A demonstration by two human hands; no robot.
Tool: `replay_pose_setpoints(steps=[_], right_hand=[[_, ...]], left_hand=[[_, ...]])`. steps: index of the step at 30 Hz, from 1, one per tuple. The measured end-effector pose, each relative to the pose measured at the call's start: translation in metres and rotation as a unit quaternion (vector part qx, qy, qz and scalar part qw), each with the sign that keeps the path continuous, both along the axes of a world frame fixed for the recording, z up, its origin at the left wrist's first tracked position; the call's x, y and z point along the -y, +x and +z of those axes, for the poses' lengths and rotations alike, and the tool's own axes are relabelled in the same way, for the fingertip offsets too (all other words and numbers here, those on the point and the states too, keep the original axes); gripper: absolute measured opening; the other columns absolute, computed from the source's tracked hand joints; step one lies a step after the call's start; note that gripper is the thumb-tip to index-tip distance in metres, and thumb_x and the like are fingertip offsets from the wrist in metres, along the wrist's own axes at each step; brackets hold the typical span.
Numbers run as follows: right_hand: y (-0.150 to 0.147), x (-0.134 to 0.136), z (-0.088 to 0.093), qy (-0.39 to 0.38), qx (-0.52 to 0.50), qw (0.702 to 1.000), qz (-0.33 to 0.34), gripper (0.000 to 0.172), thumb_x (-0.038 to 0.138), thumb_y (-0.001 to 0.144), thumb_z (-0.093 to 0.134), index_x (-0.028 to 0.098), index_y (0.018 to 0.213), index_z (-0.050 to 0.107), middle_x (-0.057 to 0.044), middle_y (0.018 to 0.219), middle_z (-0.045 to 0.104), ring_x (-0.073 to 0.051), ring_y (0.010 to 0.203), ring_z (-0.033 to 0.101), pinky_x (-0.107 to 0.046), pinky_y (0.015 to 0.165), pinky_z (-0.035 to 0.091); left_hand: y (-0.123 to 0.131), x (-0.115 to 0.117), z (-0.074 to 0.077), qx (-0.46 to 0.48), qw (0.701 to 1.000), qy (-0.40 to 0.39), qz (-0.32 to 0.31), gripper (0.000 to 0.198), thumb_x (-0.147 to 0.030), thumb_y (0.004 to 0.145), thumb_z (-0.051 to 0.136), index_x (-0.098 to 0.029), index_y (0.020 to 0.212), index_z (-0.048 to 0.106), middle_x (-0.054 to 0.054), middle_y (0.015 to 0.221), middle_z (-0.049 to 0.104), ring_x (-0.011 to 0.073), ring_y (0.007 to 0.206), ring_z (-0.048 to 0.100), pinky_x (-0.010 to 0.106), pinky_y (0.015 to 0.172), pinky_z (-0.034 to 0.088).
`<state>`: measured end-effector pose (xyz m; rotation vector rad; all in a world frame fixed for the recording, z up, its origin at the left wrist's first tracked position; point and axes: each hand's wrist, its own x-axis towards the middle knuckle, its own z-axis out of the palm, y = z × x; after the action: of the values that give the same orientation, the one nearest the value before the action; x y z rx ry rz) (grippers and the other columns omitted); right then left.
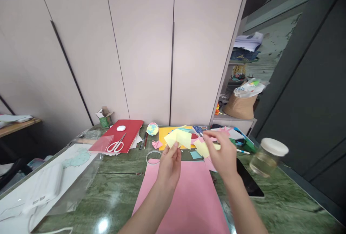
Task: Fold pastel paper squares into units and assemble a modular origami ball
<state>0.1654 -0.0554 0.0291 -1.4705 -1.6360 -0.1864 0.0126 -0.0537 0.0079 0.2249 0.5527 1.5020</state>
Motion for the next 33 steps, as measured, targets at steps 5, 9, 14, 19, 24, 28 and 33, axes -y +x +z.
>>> replay_pose_setpoints(steps=[5,9,14,19,24,28,33], right_hand=[[-0.053,0.034,0.005,0.227,0.060,0.967,0.098,0.038,0.033,0.071,0.069,0.020,0.105,0.058,-0.010,0.102,0.063,-0.026,0.097,0.055,-0.043,0.083,0.040],[-0.060,0.030,0.001,0.285,0.050,0.956,0.037,0.019,0.019,0.071,0.070,0.023,0.088,0.063,-0.004,0.084,0.070,-0.022,0.083,0.061,-0.041,0.078,0.037],[-0.055,0.027,0.001,0.316,-0.003,0.946,0.075,0.020,0.005,0.072,0.064,0.022,0.082,0.063,-0.001,0.076,0.072,-0.018,0.074,0.065,-0.037,0.076,0.038],[-0.053,0.029,-0.001,0.324,-0.013,0.942,0.087,0.022,0.004,0.073,0.063,0.023,0.084,0.063,-0.001,0.080,0.073,-0.018,0.076,0.067,-0.037,0.078,0.040],[-0.054,0.027,-0.004,0.319,-0.004,0.943,0.093,0.022,0.005,0.074,0.062,0.024,0.085,0.063,0.000,0.082,0.074,-0.018,0.077,0.069,-0.038,0.084,0.039],[-0.056,0.027,-0.004,0.326,-0.012,0.940,0.094,0.021,0.005,0.075,0.061,0.023,0.086,0.062,-0.001,0.084,0.074,-0.017,0.076,0.069,-0.038,0.085,0.040],[-0.060,0.028,-0.005,0.339,-0.017,0.936,0.090,0.022,0.004,0.074,0.060,0.021,0.086,0.060,-0.002,0.084,0.074,-0.019,0.079,0.069,-0.040,0.087,0.039]], left_hand=[[0.004,0.013,0.004,-0.033,0.995,0.097,0.013,0.025,-0.011,0.074,0.066,-0.019,0.098,0.063,0.002,0.094,0.068,0.0089,0.086,0.062,0.017,0.078,0.048],[0.005,0.023,0.009,-0.063,0.988,0.137,0.024,0.029,-0.015,0.076,0.066,-0.020,0.104,0.061,0.004,0.100,0.067,0.0140,0.096,0.061,0.027,0.089,0.045],[0.008,0.032,0.013,-0.079,0.983,0.164,0.028,0.027,-0.013,0.076,0.065,-0.019,0.101,0.061,0.004,0.102,0.067,0.0157,0.101,0.059,0.031,0.094,0.042],[0.008,0.036,0.015,-0.042,0.986,0.157,-0.033,0.021,-0.017,0.079,0.061,-0.017,0.099,0.065,0.007,0.102,0.067,0.0190,0.103,0.058,0.032,0.091,0.044],[0.004,0.036,0.017,-0.058,0.986,0.153,-0.017,0.021,-0.026,0.083,0.056,-0.014,0.094,0.068,0.009,0.097,0.069,0.0208,0.098,0.061,0.032,0.082,0.048],[0.003,0.035,0.017,-0.114,0.982,0.153,0.010,0.019,-0.028,0.080,0.059,-0.012,0.082,0.069,0.009,0.089,0.070,0.0208,0.089,0.063,0.031,0.077,0.048],[0.005,0.035,0.016,-0.140,0.979,0.150,0.017,0.019,-0.029,0.078,0.062,-0.013,0.085,0.070,0.008,0.087,0.070,0.0200,0.086,0.063,0.030,0.076,0.048]])
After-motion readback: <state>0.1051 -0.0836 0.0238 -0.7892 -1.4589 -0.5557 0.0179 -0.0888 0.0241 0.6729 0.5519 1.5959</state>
